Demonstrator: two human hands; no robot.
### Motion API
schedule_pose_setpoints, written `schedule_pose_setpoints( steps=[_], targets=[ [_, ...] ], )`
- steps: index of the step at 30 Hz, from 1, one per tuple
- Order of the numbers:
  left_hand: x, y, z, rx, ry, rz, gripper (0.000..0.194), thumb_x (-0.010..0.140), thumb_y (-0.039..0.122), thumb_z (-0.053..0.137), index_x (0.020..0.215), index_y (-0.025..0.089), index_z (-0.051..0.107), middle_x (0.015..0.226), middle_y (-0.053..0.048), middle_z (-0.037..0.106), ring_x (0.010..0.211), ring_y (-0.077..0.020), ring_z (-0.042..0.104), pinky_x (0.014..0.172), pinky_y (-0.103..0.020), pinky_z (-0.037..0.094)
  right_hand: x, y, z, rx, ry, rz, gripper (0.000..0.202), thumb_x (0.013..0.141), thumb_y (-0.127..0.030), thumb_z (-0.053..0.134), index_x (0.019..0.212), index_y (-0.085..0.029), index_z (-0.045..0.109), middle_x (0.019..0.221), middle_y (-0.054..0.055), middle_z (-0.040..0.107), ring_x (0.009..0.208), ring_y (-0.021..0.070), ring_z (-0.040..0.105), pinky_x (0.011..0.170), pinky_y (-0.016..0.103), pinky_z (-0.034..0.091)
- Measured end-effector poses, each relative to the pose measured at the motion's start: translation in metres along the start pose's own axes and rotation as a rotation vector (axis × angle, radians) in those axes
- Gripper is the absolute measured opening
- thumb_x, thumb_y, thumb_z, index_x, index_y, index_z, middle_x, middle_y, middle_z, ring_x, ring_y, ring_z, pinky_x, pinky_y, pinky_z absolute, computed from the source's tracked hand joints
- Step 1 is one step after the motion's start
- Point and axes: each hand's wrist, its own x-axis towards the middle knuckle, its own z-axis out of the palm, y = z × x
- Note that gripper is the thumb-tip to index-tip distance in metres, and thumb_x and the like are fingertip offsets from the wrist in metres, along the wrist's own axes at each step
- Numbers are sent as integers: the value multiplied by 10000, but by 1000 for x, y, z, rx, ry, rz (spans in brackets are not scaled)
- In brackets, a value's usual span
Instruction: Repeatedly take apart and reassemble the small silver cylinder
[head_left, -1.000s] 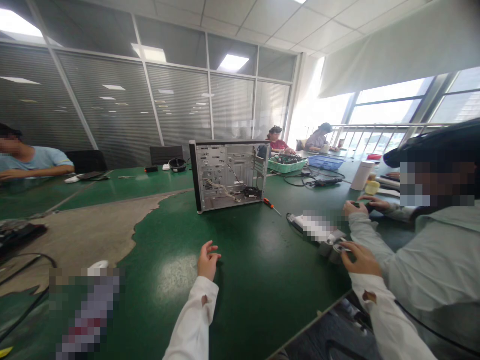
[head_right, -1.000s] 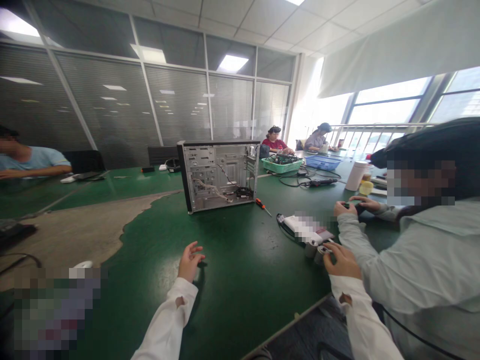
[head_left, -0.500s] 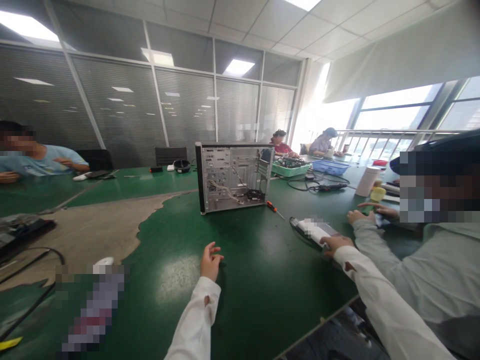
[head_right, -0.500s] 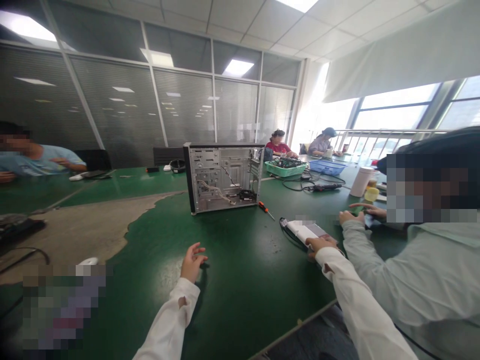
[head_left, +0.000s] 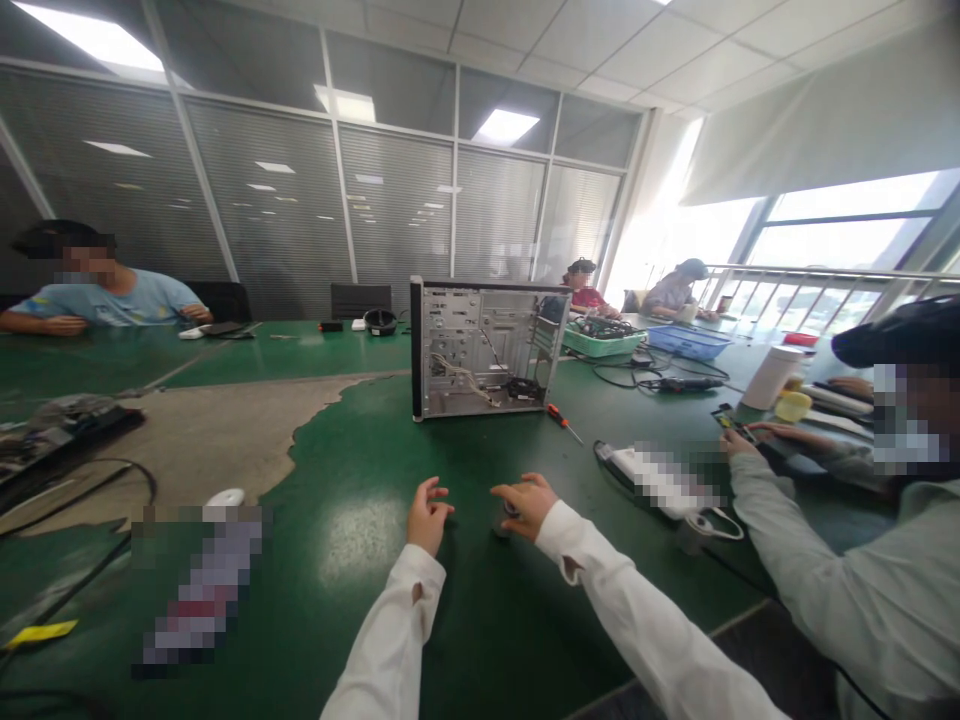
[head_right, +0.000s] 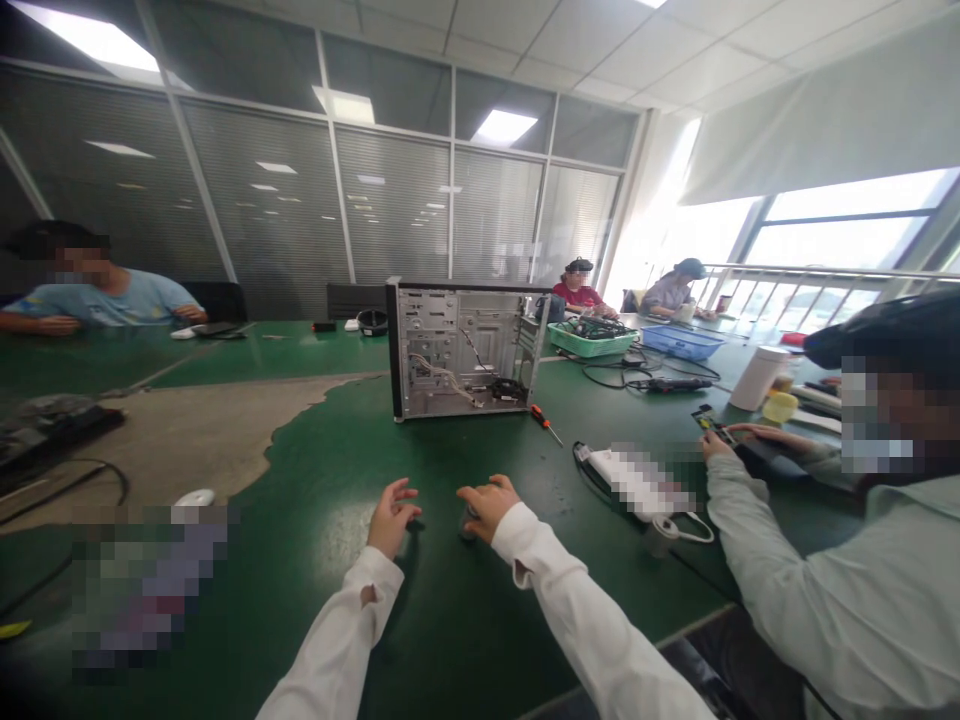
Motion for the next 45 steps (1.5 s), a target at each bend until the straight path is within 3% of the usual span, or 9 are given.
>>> schedule_pose_setpoints(
  steps=[4,7,10,15,19,26,31,38,45],
  targets=[
    [-1,-2,0,10,-3,-8,442,586,46,479,1009,171,455,837,-23,572,545,-74,554,525,-196,438,33,-45,3,17,-1,-103,555,634,-288,570,1148,-247,369,919,49,604,872,192,532,852,369,232],
    [0,-3,-1,17,26,-3,413,589,25,464,971,182,489,826,-14,590,571,-73,546,578,-201,448,48,-58,10,42,56,-138,576,632,-277,573,1163,-268,351,922,48,599,860,195,530,828,365,252],
    [1,-2,-1,33,37,21,403,592,-2,425,951,169,492,818,-18,586,612,-79,546,633,-215,454,54,-54,26,112,151,-135,584,641,-279,559,1182,-240,343,919,60,589,869,206,518,796,355,298],
    [3,-1,2,138,-16,46,441,580,-43,387,958,168,473,818,-20,570,684,-86,544,698,-233,448,49,-35,74,343,391,-64,631,645,-268,532,1214,-133,296,1007,117,528,920,218,487,747,333,385],
    [3,-1,3,272,-68,83,502,561,-58,376,989,189,460,884,-20,560,804,-108,533,758,-257,426,48,-25,94,502,509,-107,542,632,-242,521,1145,-159,366,999,93,525,891,194,501,763,332,413],
    [-7,7,2,635,-288,220,583,537,76,513,1093,217,410,1067,-36,497,1013,-204,416,891,-353,315,56,-19,96,580,548,-176,446,639,-168,466,1082,-198,420,986,60,537,885,176,497,751,313,440],
    [-14,13,4,753,-260,241,583,559,114,510,1119,202,377,1123,-48,455,1046,-211,374,903,-350,291,56,-17,94,566,542,-217,412,672,-175,450,1082,-203,423,1015,61,524,912,179,481,730,301,450],
    [-21,16,8,888,-189,237,500,580,132,524,1066,197,425,1030,-50,482,1005,-213,386,868,-343,303,53,-20,89,528,531,-142,380,681,-204,459,1061,-210,444,960,45,553,864,172,498,730,295,447],
    [-17,11,9,774,-125,244,429,590,118,535,1010,194,493,951,-57,535,918,-219,446,825,-361,332,54,-20,90,642,490,-68,427,665,-239,484,1088,-213,431,974,47,552,781,156,526,656,275,470]
  ],
)
